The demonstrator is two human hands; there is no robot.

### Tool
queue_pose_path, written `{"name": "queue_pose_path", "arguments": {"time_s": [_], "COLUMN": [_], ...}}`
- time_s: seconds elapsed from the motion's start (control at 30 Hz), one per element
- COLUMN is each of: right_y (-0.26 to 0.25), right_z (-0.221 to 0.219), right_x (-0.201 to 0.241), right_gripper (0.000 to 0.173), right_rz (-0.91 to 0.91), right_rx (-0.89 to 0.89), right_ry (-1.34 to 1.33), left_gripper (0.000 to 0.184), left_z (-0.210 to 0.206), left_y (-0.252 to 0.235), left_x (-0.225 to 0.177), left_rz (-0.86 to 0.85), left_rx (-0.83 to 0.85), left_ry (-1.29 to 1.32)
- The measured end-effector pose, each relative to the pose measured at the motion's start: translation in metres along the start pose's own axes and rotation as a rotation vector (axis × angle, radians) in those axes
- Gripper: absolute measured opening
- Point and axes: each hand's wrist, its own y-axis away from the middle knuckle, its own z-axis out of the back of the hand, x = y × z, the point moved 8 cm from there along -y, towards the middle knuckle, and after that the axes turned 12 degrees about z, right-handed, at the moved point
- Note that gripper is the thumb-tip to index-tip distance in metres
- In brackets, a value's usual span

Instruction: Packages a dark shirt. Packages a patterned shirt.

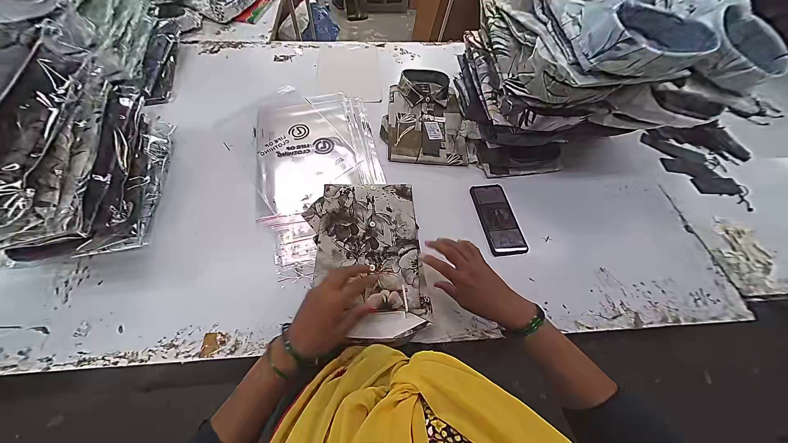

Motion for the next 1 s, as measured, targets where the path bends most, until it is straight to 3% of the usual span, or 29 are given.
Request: {"name": "queue_pose_path", "arguments": {"time_s": [0.03, 0.07, 0.17, 0.27, 0.3, 0.37, 0.4, 0.47, 0.53, 0.6, 0.67, 0.73, 0.83, 0.9, 1.0], "right_y": [-0.002, -0.006, -0.033, -0.055, -0.060, -0.072, -0.074, -0.066, -0.052, -0.056, -0.054, -0.040, -0.018, -0.009, -0.012], "right_z": [-0.006, -0.014, -0.033, -0.043, -0.035, 0.002, 0.027, 0.073, 0.103, 0.119, 0.103, 0.064, 0.001, -0.029, -0.027], "right_x": [-0.013, -0.020, -0.011, 0.007, 0.010, 0.013, 0.012, -0.001, -0.023, -0.042, -0.064, -0.088, -0.117, -0.130, -0.128], "right_gripper": [0.066, 0.075, 0.054, 0.041, 0.036, 0.030, 0.032, 0.039, 0.033, 0.025, 0.019, 0.012, 0.017, 0.023, 0.025], "right_rz": [-0.028, -0.022, 0.144, 0.350, 0.389, 0.386, 0.330, 0.035, -0.247, -0.258, -0.352, -0.597, -1.003, -1.126, -1.097], "right_rx": [0.036, 0.033, -0.078, -0.183, -0.241, -0.370, -0.436, -0.605, -0.784, -0.917, -0.930, -0.910, -0.679, -0.535, -0.515], "right_ry": [0.009, 0.012, -0.031, -0.091, -0.112, -0.209, -0.309, -0.591, -0.812, -1.054, -1.272, -1.393, -1.337, -1.251, -1.288], "left_gripper": [0.041, 0.040, 0.042, 0.039, 0.035, 0.024, 0.021, 0.039, 0.037, 0.020, 0.017, 0.024, 0.032, 0.033, 0.037], "left_z": [0.019, 0.033, 0.023, -0.004, 0.000, 0.032, 0.054, 0.096, 0.125, 0.134, 0.125, 0.109, 0.083, 0.068, 0.058], "left_y": [0.009, 0.020, 0.058, 0.072, 0.070, 0.059, 0.054, 0.040, 0.021, -0.006, -0.040, -0.073, -0.114, -0.131, -0.146], "left_x": [0.023, 0.050, 0.107, 0.095, 0.088, 0.069, 0.057, 0.032, 0.031, 0.051, 0.080, 0.109, 0.137, 0.152, 0.163], "left_rz": [0.116, 0.275, 0.784, 0.903, 0.868, 0.632, 0.463, 0.135, 0.090, 0.250, 0.466, 0.572, 0.577, 0.612, 0.717], "left_rx": [-0.093, -0.148, 0.029, 0.191, 0.161, 0.006, -0.047, -0.023, -0.126, -0.275, -0.303, -0.235, -0.093, 0.024, 0.169], "left_ry": [0.011, 0.018, 0.258, 0.678, 0.769, 0.907, 0.981, 1.041, 0.940, 0.802, 0.621, 0.375, 0.040, -0.116, -0.213]}}
